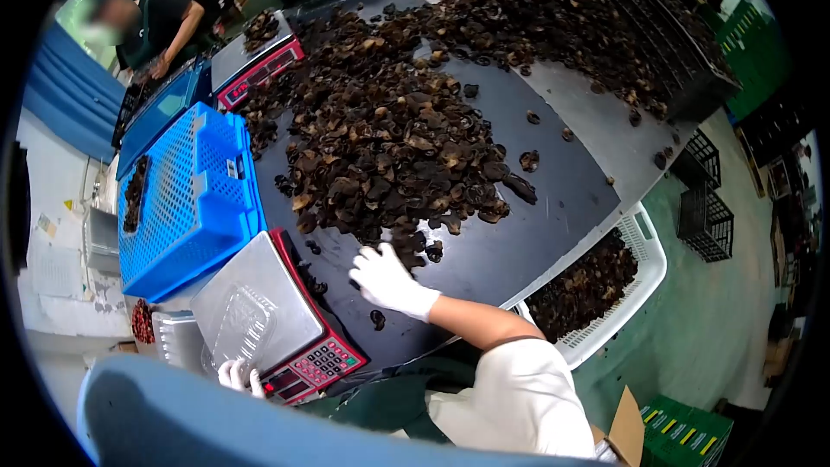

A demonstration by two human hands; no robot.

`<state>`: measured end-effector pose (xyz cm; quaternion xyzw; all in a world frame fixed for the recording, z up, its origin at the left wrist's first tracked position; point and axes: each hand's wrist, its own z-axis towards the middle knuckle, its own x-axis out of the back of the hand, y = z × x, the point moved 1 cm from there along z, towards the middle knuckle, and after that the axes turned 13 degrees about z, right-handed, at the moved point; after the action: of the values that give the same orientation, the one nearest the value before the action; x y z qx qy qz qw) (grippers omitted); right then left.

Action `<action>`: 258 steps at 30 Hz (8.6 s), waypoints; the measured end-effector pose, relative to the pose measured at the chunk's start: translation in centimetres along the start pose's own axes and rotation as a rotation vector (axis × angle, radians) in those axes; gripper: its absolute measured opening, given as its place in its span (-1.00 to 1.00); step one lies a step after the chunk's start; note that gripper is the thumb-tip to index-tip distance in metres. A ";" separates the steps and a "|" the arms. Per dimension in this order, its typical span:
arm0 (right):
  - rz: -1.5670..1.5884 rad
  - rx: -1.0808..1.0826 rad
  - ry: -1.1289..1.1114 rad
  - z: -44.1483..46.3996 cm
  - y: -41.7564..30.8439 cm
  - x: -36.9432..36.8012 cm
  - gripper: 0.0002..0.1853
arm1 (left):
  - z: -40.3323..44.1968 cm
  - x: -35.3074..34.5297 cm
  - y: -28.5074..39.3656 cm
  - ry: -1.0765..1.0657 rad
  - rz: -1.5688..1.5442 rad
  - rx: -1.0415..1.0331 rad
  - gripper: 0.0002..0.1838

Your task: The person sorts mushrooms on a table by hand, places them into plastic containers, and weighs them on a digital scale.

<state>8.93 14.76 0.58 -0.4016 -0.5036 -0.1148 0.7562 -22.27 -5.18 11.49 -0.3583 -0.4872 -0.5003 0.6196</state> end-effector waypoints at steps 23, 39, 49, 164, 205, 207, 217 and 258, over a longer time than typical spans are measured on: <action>0.198 -0.082 0.146 -14.9 5.7 9.5 -0.24 | 5.8 -11.7 24.1 -0.200 -0.405 -0.377 -0.41; 0.299 -0.205 0.261 -11.8 8.4 7.2 0.17 | 8.8 -19.0 26.4 -0.020 -0.448 -0.203 -0.57; 0.422 0.030 -0.014 -13.0 7.5 7.3 0.04 | 1.2 -9.3 24.8 -0.188 -0.389 -0.242 -0.28; 0.053 -0.045 0.270 -8.5 2.5 3.5 -0.40 | 11.4 -0.2 4.7 0.074 -0.187 -0.258 -0.91; 1.399 -0.114 -0.452 2.3 -13.0 4.9 -0.57 | -1.4 -0.8 10.3 -0.216 -1.297 0.260 -0.76; 1.263 -0.430 -0.501 -0.6 -11.2 7.0 -0.67 | -1.6 -2.5 13.7 -0.282 -1.279 -0.020 -0.64; 0.396 -0.599 -0.370 -13.5 6.9 12.0 -0.78 | -2.7 -5.1 17.3 -0.418 -0.972 -0.484 -0.71; 1.230 -0.539 0.280 -7.8 8.2 7.8 -0.77 | -2.3 -5.6 19.2 -0.506 -0.903 -0.438 -0.73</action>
<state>22.58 16.26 1.86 -0.7700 -0.0351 0.1635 0.6157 -3.19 -1.18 6.36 -0.3436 -0.6104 -0.7038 0.1189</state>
